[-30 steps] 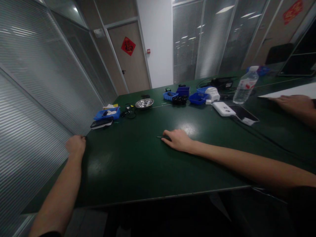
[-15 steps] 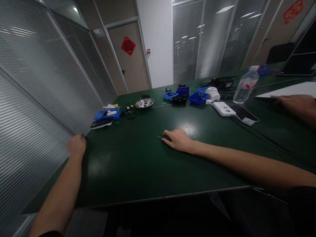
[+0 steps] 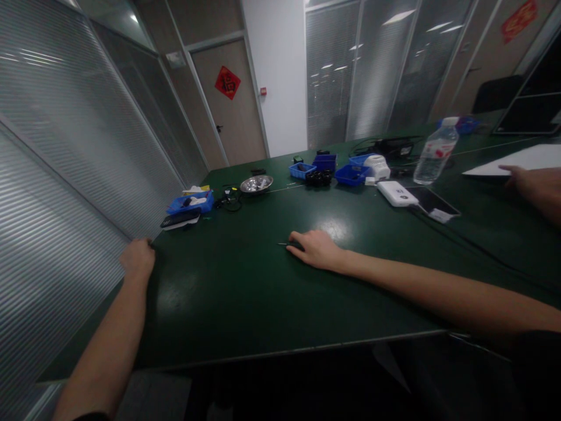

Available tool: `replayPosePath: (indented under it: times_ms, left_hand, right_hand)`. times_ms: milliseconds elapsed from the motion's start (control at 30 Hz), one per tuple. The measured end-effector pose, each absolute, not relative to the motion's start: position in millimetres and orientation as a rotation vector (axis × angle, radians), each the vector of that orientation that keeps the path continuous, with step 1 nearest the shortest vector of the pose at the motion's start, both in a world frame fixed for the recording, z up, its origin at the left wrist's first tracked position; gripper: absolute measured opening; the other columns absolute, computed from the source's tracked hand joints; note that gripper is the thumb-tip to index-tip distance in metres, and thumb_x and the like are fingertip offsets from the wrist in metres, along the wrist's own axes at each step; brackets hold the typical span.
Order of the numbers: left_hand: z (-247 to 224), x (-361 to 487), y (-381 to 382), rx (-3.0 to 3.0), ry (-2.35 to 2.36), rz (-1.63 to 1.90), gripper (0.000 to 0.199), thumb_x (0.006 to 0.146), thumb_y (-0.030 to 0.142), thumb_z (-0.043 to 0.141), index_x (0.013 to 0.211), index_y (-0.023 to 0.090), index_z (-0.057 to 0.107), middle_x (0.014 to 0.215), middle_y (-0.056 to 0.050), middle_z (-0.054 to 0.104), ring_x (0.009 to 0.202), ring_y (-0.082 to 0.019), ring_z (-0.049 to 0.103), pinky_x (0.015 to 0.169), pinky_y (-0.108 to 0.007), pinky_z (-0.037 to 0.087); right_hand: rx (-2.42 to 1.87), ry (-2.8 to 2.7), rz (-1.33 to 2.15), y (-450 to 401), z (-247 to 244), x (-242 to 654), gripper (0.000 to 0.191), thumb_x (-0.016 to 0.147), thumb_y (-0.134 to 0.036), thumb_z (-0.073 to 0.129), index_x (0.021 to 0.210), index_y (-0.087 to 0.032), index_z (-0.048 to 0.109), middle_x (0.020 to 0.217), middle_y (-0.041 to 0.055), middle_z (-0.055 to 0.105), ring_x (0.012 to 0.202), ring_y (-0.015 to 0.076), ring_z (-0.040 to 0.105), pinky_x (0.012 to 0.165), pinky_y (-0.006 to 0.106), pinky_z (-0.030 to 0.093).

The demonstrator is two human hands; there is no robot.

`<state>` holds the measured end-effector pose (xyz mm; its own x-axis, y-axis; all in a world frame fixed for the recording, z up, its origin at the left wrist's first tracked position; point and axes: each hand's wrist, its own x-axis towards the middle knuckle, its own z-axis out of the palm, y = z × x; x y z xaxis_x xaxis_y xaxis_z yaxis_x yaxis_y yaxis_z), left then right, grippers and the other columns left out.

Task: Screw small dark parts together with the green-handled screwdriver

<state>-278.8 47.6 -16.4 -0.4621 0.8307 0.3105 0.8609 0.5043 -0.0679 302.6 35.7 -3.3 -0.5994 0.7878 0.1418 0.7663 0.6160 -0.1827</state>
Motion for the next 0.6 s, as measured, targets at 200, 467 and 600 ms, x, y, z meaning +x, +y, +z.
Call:
replayPosePath:
  times_ms: [200, 467, 600]
  left_hand:
    - [-17.3, -278.7, 48.9, -1.45, -2.41, -0.146, 0.043, 0.095, 0.018, 0.041, 0.123, 0.005, 0.071, 0.12, -0.027, 0.062, 0.112, -0.039, 0.057, 0.089, -0.046, 0.049]
    - [-18.3, -279.6, 48.1, -1.471, -2.392, -0.16, 0.046, 0.097, 0.018, 0.037, 0.127, 0.003, 0.068, 0.122, -0.027, 0.06, 0.109, -0.036, 0.059, 0.089, -0.044, 0.049]
    - [-17.4, -279.8, 48.3, -1.46, -2.394, -0.151, 0.045, 0.098, 0.018, 0.038, 0.127, 0.004, 0.068, 0.125, -0.026, 0.062, 0.11, -0.037, 0.06, 0.088, -0.044, 0.049]
  right_hand:
    - [-1.271, -2.616, 0.172, 35.6, -4.7, 302.7, 0.038, 0.105, -0.05, 0.048, 0.126, -0.021, 0.062, 0.089, 0.0062, 0.072, 0.073, 0.0197, 0.066, 0.061, 0.027, 0.036]
    - [-1.245, -2.614, 0.163, 35.8, -4.9, 302.8, 0.038, 0.105, -0.051, 0.048, 0.124, -0.021, 0.062, 0.085, 0.0053, 0.071, 0.07, 0.0187, 0.065, 0.058, 0.028, 0.035]
    - [-1.25, -2.613, 0.163, 37.4, -6.7, 303.1, 0.038, 0.105, -0.05, 0.048, 0.125, -0.021, 0.062, 0.086, 0.0048, 0.072, 0.071, 0.0184, 0.065, 0.06, 0.028, 0.035]
